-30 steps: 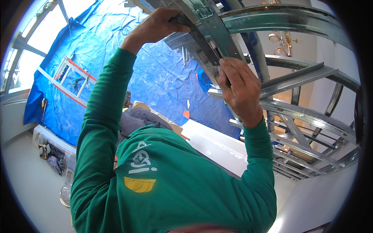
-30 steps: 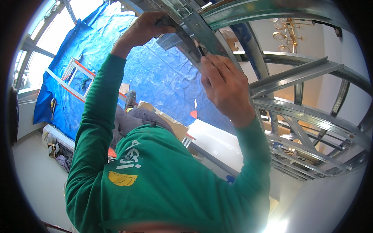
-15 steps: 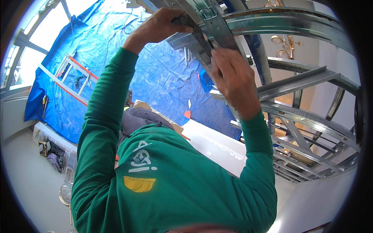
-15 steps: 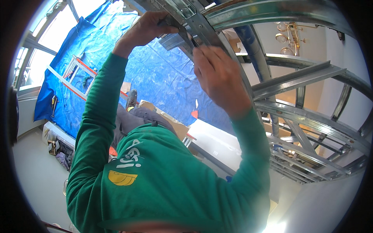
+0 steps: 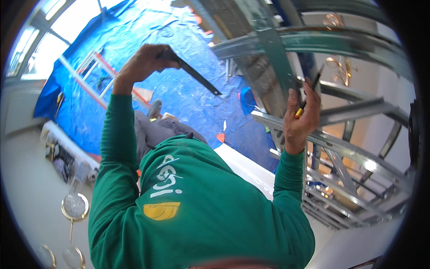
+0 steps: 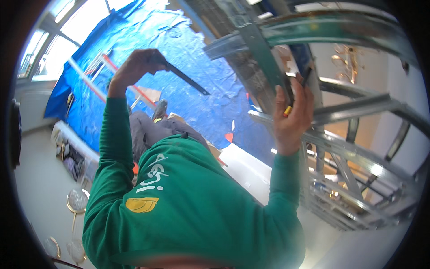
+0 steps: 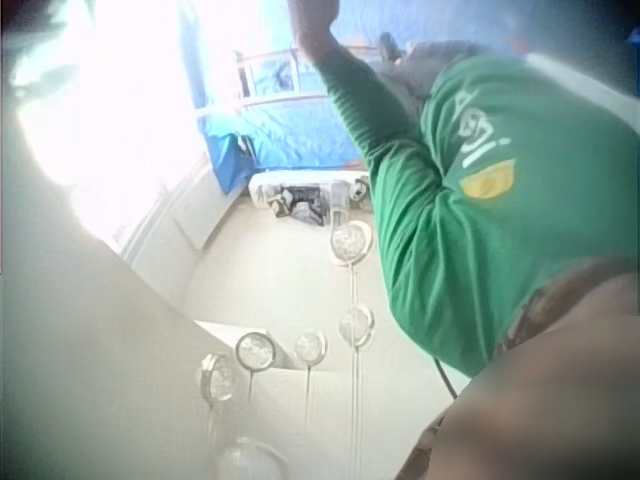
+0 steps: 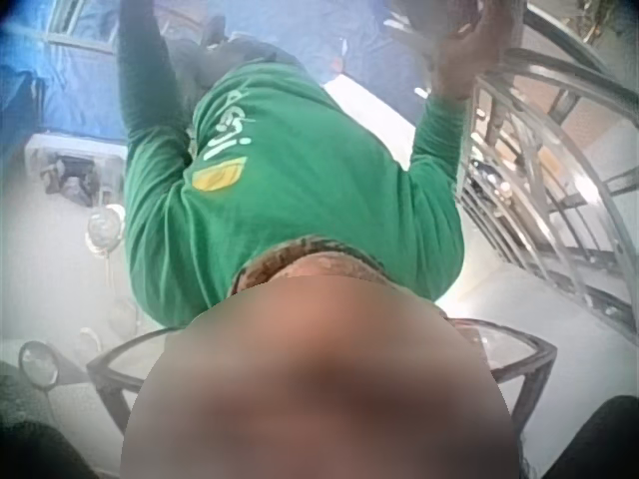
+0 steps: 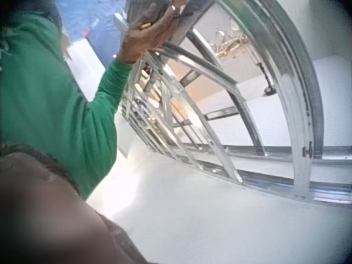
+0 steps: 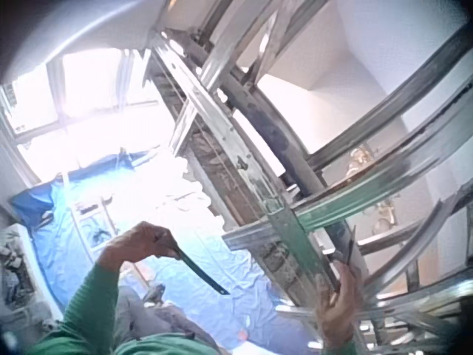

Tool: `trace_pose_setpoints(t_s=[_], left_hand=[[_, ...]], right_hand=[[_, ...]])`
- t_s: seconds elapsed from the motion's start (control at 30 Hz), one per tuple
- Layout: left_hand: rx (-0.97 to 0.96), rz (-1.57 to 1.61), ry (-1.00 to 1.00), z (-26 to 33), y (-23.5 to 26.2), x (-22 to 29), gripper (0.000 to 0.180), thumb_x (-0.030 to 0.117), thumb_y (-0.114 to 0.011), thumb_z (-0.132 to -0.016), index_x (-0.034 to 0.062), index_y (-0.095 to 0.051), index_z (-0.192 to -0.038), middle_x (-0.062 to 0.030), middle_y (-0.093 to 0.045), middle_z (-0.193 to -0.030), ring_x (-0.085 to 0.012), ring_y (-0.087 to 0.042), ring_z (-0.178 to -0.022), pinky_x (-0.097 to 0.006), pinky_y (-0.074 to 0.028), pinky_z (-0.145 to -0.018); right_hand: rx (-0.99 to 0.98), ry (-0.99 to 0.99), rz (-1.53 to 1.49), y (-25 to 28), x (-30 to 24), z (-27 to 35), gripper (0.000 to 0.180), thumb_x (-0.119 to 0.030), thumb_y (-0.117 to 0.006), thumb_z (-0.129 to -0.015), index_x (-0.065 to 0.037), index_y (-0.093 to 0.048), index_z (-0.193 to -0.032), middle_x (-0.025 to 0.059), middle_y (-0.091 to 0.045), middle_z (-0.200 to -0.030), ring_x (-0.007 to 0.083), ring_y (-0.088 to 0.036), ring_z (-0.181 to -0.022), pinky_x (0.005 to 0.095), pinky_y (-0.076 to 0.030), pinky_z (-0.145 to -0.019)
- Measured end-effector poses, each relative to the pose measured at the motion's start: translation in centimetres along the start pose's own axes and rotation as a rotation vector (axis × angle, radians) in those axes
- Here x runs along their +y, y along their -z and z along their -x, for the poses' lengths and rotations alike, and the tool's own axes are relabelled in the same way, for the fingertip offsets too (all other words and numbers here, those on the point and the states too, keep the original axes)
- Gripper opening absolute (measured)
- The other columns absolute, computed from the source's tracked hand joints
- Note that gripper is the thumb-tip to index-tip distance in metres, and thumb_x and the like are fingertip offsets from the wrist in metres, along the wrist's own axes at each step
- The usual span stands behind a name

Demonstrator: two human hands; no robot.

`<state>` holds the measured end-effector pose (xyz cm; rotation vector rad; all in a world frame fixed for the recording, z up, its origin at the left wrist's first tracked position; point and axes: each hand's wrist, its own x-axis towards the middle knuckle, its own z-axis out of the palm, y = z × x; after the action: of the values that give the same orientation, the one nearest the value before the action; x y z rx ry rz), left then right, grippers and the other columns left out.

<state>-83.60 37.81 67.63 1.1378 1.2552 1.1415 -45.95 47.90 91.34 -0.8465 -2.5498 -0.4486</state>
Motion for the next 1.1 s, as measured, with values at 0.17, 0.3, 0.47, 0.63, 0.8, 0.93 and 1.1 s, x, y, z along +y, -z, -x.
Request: trace_pose_setpoints(t_s=[0.17, 0.3, 0.47, 0.63, 0.8, 0.93, 1.1], left_hand=[[0.127, 0.345, 0.133, 10.2, -2.4, -7.6, 0.018, 0.016, -0.083, -0.097, 0.0022, -0.079, -0.109, -0.0032, -0.079, -0.091, -0.009, -0.069, -0.08, -0.029, -0.056, -0.072], [0.219, 0.313, 0.283, 15.2, -5.5, -9.5, 0.021, 0.017, -0.081, -0.098, 0.0022, -0.08, -0.113, -0.0008, -0.076, -0.089, -0.0097, -0.07, -0.079, -0.029, -0.055, -0.069], [0.313, 0.363, 0.501, 17.0, -7.5, -7.9, 0.021, 0.017, -0.083, -0.097, 0.0018, -0.078, -0.111, -0.0002, -0.073, -0.084, -0.0087, -0.067, -0.074, -0.028, -0.055, -0.068], [0.362, 0.419, 0.451, 16.3, -6.6, -7.2, 0.019, 0.013, -0.081, -0.099, 0.0018, -0.076, -0.113, -0.0012, -0.075, -0.088, -0.0086, -0.068, -0.072, -0.027, -0.056, -0.067], [0.395, 0.453, 0.394, 14.7, -4.5, -6.4, 0.022, 0.014, -0.082, -0.098, 0.0021, -0.076, -0.116, -0.0024, -0.075, -0.088, -0.0088, -0.068, -0.072, -0.026, -0.056, -0.064], [0.381, 0.34, 0.359, 12.5, -2.5, -4.4, 0.018, 0.017, -0.082, -0.099, 0.0036, -0.074, -0.109, -0.0001, -0.071, -0.081, -0.0069, -0.066, -0.065, -0.024, -0.05, -0.053], [0.303, 0.21, 0.312, 8.6, 2.2, -1.2, 0.022, 0.018, -0.083, -0.098, 0.0023, -0.073, -0.109, -0.0019, -0.071, -0.081, -0.0082, -0.066, -0.065, -0.026, -0.052, -0.056]], right_hand=[[0.034, -0.253, -0.157, -1.5, -0.4, 0.3, 0.026, -0.015, -0.079, -0.103, 0.001, -0.074, -0.124, 0.0151, -0.081, -0.11, 0.0242, -0.08, -0.095, 0.0359, -0.064, -0.085], [0.037, -0.297, -0.14, -1.2, -0.7, 0.2, 0.024, -0.016, -0.08, -0.102, 0.001, -0.075, -0.119, 0.0155, -0.081, -0.107, 0.0261, -0.08, -0.093, 0.038, -0.064, -0.082], [0.054, -0.267, -0.129, -1.0, -0.6, -0.2, 0.023, -0.015, -0.081, -0.101, 0.0, -0.075, -0.117, 0.0167, -0.08, -0.105, 0.031, -0.08, -0.09, 0.0387, -0.063, -0.078], [0.057, -0.236, -0.108, -1.1, -0.1, -0.3, 0.021, -0.016, -0.081, -0.099, -0.002, -0.073, -0.114, 0.0143, -0.08, -0.103, 0.0347, -0.079, -0.09, 0.0422, -0.061, -0.077], [0.064, -0.207, -0.126, -1.2, 0.2, -0.4, 0.021, -0.016, -0.078, -0.103, -0.001, -0.073, -0.115, 0.0153, -0.079, -0.099, 0.0327, -0.077, -0.082, 0.0415, -0.059, -0.072], [0.055, -0.243, -0.16, -1.0, 0.0, -0.4, 0.02, -0.014, -0.079, -0.102, 0.0, -0.073, -0.115, 0.0163, -0.078, -0.1, 0.0333, -0.076, -0.083, 0.0421, -0.058, -0.072], [0.055, -0.285, -0.177, -0.7, -0.5, -0.7, 0.019, -0.015, -0.077, -0.102, -0.002, -0.073, -0.115, 0.0156, -0.076, -0.099, 0.0354, -0.075, -0.086, 0.0449, -0.057, -0.073]])
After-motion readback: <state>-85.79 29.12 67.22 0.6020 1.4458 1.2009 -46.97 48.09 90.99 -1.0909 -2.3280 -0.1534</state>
